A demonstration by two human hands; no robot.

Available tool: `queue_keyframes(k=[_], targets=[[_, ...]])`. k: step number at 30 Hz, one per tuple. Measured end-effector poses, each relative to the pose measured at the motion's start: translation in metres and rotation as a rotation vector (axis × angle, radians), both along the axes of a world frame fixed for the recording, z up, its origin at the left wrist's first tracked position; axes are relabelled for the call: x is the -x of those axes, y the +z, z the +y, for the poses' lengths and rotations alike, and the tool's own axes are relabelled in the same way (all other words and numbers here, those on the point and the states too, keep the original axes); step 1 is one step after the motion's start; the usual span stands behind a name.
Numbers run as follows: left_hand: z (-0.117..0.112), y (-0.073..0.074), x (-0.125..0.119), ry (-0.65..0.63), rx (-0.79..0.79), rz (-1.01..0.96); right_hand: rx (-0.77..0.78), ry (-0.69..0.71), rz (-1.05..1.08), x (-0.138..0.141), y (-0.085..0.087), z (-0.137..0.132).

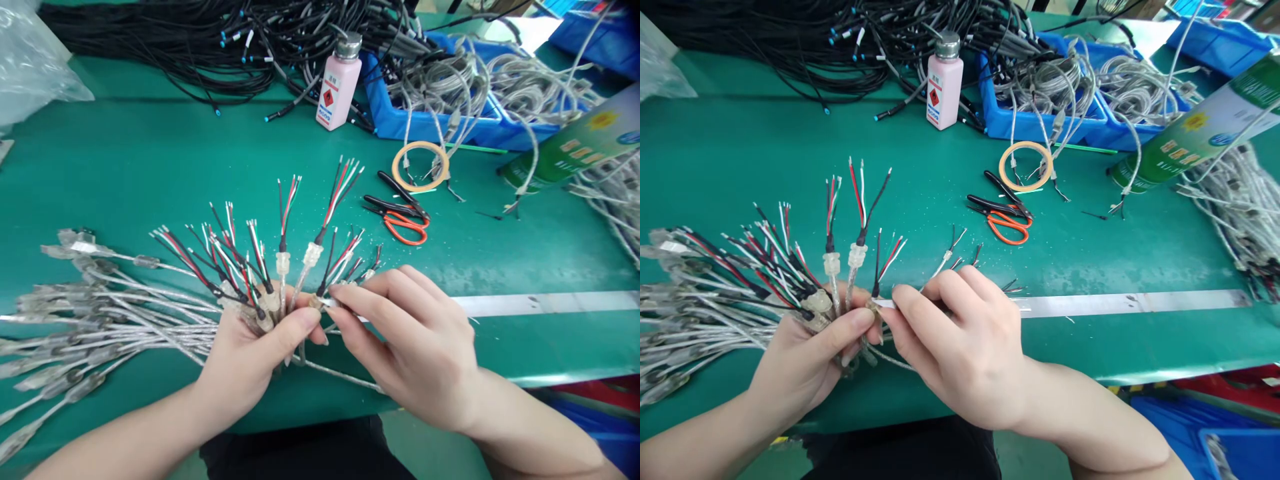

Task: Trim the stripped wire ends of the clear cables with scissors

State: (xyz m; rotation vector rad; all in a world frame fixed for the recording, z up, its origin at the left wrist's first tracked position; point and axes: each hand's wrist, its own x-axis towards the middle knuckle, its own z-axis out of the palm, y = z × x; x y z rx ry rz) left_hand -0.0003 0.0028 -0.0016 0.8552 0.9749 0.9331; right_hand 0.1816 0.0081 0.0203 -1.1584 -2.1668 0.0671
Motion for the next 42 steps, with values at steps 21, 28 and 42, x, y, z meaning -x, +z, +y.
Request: queue_keyframes(k=[21, 28, 42], targets=[[-0.002, -0.002, 0.000, 0.021, -0.021, 0.014, 0.156, 0.099, 0.122, -0.005, 0.002, 0.001], [-0.001, -0.001, 0.000, 0.018, -0.013, 0.000, 0.234, 0.097, 0.125, -0.005, 0.000, 0.001], [-0.002, 0.002, -0.002, 0.002, -0.009, 0.072, 0.346, 0.132, 0.110, -0.009, 0.002, 0.005]])
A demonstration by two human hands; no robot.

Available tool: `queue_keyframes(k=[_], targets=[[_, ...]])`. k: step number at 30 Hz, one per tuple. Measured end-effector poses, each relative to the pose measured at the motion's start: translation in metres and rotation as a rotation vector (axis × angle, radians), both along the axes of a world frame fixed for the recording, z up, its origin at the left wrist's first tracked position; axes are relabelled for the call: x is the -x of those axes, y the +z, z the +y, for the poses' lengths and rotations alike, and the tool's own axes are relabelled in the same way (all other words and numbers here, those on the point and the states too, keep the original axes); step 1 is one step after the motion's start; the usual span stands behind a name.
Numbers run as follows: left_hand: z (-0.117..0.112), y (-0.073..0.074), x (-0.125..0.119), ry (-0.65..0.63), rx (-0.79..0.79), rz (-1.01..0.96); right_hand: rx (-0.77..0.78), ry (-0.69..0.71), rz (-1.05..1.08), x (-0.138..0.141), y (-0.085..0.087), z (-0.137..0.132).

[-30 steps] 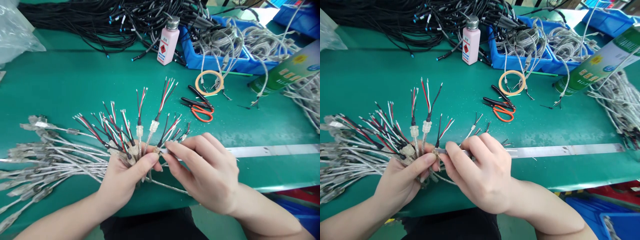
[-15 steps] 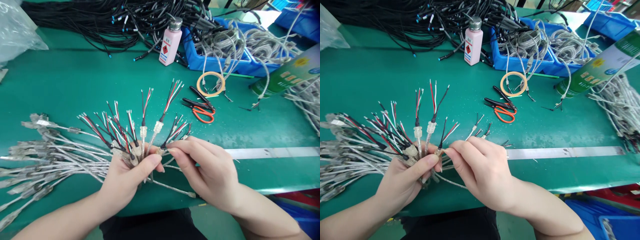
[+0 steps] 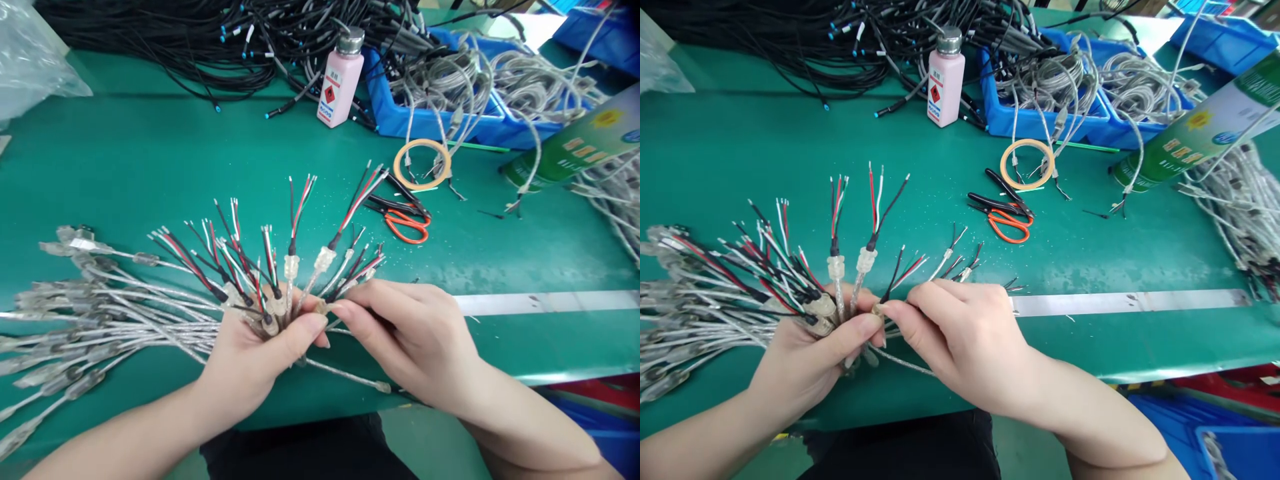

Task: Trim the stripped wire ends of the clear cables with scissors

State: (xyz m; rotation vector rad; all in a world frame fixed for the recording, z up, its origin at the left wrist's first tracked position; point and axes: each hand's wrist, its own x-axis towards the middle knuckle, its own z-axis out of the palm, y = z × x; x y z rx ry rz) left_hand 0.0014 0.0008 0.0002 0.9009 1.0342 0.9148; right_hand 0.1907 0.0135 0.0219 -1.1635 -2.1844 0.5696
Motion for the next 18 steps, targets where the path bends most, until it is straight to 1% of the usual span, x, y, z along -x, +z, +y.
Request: queue_keyframes(k=[3, 5, 9, 12, 15, 18], targets=[[-0.0012, 0.0003, 0.0011, -0.010, 0.005, 0.005, 0.062, 0.053, 0.046, -0.0018, 0.0010, 0.0032], [-0.0010, 0.0009, 0.0012, -0.020, -0.001, -0.006, 0.076, 0.079, 0.069, -0.0023, 0.0014, 0.0050], [0.0010, 0.0026, 0.0000, -0.007, 0.013, -0.047, 0.059, 0.059, 0.063, -0.0018, 0.0014, 0.0062], [0.0011, 0.0033, -0.0007, -0.006, 0.021, -0.078, 0.079, 0.069, 0.083, -0.0017, 0.0010, 0.0061], [0.0005, 0.0037, -0.0011, -0.012, 0.011, -0.092, 0.131, 0.073, 0.098, -0.0026, 0.0011, 0.0062], [0.0012, 0.0043, -0.0019, -0.010, 0.014, -0.098, 0.228, 0.075, 0.117, -0.0031, 0.0019, 0.0067]])
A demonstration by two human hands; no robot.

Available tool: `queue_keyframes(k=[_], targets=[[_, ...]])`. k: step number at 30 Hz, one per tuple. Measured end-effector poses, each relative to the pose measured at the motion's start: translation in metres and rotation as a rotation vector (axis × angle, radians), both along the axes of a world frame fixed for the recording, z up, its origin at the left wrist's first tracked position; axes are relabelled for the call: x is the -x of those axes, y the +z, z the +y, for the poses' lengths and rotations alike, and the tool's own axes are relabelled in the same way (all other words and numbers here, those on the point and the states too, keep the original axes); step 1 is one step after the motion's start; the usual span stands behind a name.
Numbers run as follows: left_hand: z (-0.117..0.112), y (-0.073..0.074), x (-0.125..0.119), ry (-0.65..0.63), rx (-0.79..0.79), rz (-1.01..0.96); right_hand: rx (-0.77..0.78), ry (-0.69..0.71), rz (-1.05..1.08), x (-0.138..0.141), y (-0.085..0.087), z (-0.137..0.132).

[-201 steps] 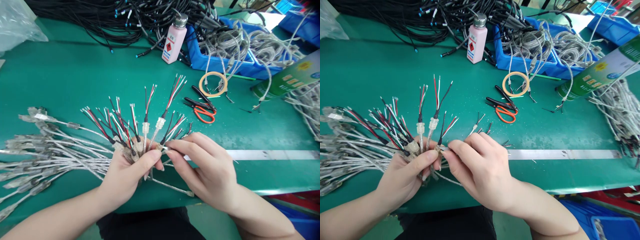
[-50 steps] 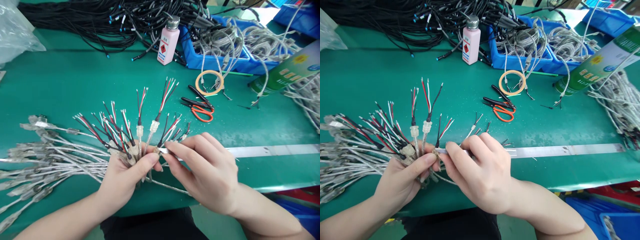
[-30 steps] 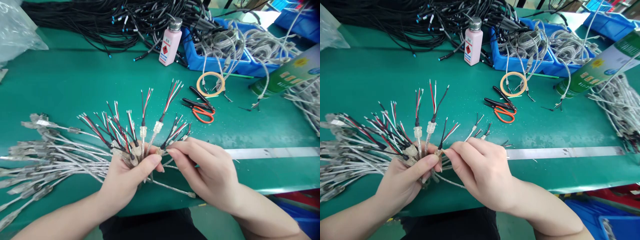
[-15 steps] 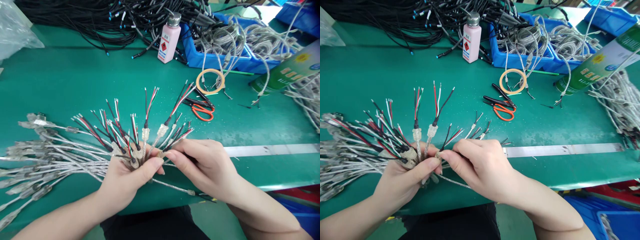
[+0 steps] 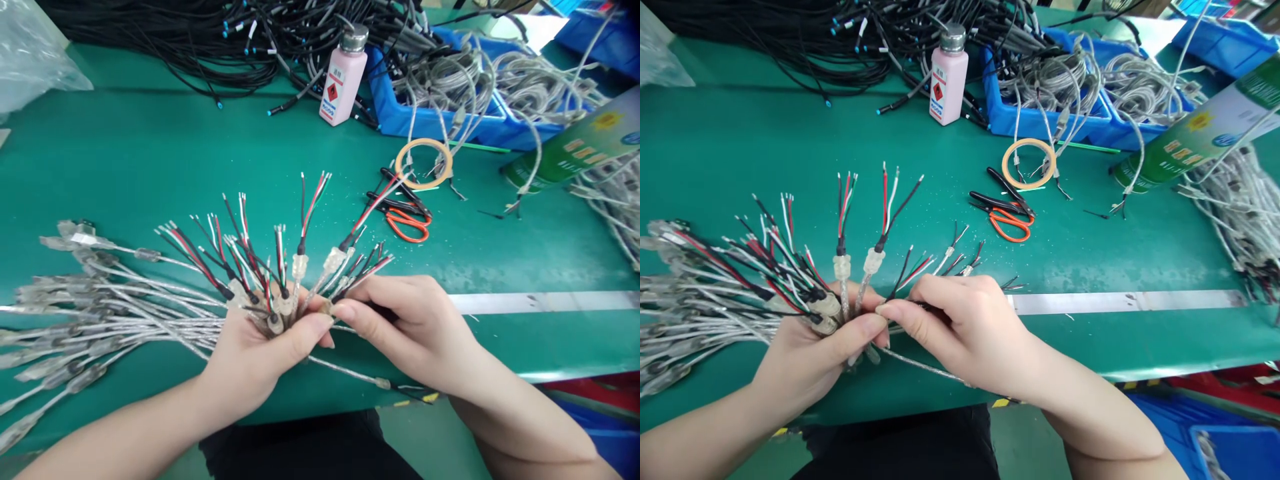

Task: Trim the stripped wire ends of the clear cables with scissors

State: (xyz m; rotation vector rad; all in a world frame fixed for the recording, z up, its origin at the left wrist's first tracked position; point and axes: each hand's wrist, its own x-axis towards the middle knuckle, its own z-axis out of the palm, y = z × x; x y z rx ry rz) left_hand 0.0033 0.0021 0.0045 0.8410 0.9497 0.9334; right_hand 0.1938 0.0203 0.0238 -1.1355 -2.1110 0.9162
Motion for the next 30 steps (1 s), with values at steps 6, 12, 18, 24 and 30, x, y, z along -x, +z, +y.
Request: queue_keyframes(k=[6, 12, 18, 24, 30], targets=[[0.0012, -0.0002, -0.0008, 0.015, 0.003, 0.032, 0.153, 0.154, 0.157, 0.0011, 0.0018, 0.0021], [0.0018, -0.0018, -0.0002, 0.016, -0.005, 0.052, 0.011, 0.070, 0.215, -0.0058, 0.0067, 0.0028], [0.0032, -0.0036, 0.0012, 0.014, -0.035, 0.101, -0.215, 0.026, -0.029, -0.0009, 0.0030, -0.0002], [0.0045, -0.0015, -0.0001, 0.016, -0.042, 0.086, -0.290, -0.037, -0.114, 0.0006, -0.0011, -0.0026], [0.0041, -0.0013, -0.0009, 0.021, -0.025, 0.104, -0.304, -0.037, -0.159, 0.0008, -0.0009, -0.0039]])
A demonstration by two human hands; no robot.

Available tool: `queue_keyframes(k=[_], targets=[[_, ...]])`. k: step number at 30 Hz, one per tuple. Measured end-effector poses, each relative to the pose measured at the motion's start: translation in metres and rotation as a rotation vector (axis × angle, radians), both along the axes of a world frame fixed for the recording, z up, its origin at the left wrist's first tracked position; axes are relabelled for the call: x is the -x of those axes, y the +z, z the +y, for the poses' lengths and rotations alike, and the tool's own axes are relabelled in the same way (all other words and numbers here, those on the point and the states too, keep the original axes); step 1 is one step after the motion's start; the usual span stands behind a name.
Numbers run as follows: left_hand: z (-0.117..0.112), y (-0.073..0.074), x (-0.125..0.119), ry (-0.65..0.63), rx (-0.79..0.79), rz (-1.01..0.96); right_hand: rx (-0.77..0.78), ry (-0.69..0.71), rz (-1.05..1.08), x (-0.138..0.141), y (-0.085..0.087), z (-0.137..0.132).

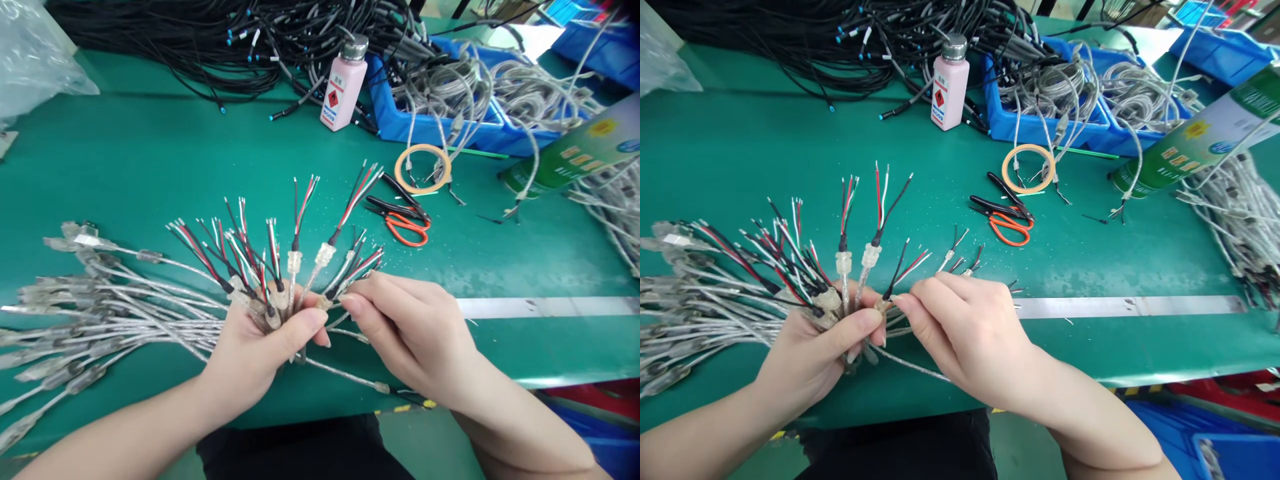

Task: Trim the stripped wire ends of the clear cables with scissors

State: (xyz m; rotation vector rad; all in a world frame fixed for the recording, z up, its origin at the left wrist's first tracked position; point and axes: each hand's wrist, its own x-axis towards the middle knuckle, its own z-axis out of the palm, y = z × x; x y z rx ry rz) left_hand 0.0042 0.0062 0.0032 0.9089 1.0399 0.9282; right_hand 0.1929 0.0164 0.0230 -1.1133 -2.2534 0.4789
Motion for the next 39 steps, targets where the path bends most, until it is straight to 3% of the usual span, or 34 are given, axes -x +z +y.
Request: queue_keyframes(k=[7, 16, 24, 28, 33, 39], targets=[[-0.003, -0.001, 0.002, -0.007, 0.039, -0.080, 0.016, 0.024, 0.017, -0.001, 0.000, 0.001], [-0.005, -0.003, 0.001, -0.022, 0.042, -0.024, 0.334, 0.108, 0.132, -0.003, 0.004, 0.009], [-0.006, -0.006, 0.002, -0.026, 0.021, -0.024, 0.427, 0.093, 0.232, 0.000, -0.002, 0.010], [-0.005, -0.006, 0.001, 0.000, 0.022, -0.041, 0.480, 0.164, 0.315, -0.001, 0.000, 0.008], [-0.002, -0.005, 0.000, 0.009, 0.009, -0.047, 0.414, 0.115, 0.365, -0.005, 0.007, 0.008], [-0.001, -0.003, 0.001, 0.016, 0.002, -0.043, 0.197, 0.060, 0.146, -0.004, 0.003, 0.007]])
